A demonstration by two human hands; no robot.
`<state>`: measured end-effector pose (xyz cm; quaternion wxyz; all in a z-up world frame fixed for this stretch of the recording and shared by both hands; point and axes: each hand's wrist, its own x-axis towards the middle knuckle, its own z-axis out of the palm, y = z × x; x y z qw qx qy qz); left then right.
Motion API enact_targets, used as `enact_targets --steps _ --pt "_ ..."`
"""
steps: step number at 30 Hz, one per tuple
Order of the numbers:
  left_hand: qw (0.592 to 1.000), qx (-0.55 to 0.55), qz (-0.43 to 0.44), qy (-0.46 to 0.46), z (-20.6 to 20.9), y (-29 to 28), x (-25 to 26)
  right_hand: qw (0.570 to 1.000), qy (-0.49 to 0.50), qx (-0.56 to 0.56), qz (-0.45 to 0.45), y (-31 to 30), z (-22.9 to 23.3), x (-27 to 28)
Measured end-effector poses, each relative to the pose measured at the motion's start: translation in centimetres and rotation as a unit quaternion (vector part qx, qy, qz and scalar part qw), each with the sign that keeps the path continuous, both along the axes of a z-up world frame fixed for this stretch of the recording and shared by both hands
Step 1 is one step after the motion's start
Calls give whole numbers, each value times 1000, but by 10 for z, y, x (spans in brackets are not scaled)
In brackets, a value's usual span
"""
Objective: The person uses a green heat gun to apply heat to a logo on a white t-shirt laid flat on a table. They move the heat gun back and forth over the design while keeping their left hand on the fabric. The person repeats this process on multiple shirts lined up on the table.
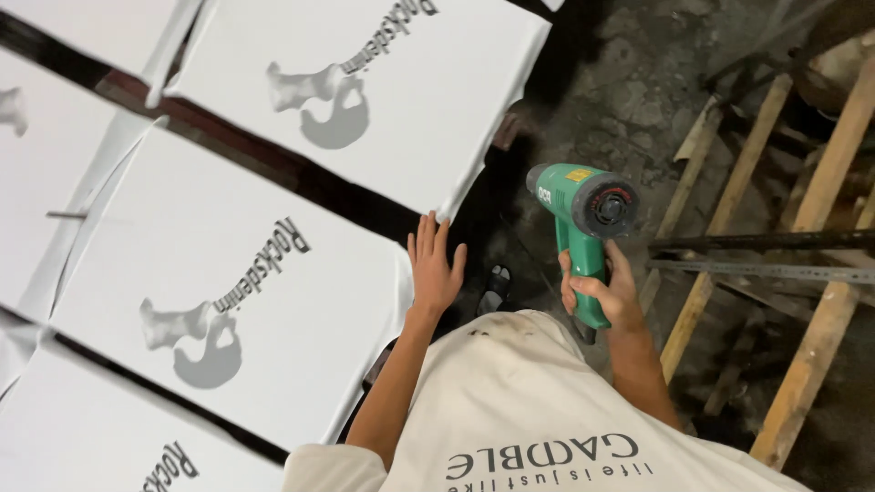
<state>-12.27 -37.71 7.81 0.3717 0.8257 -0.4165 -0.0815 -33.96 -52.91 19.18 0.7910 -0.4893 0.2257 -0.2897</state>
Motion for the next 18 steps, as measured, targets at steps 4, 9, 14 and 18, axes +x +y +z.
enact_targets --steps 4,9,14,18 --pt "994 3 -111 19 21 -96 -31 997 20 -15 -78 -51 -1 -48" --pt "959 105 -258 46 6 -189 -54 976 87 -84 -182 -108 0 -84" --pt "925 149 -339 80 -10 -270 -46 954 132 -82 -256 -173 -21 -97" --pt "928 102 -352 71 -24 -349 -26 943 129 -21 -304 -234 -25 -70"
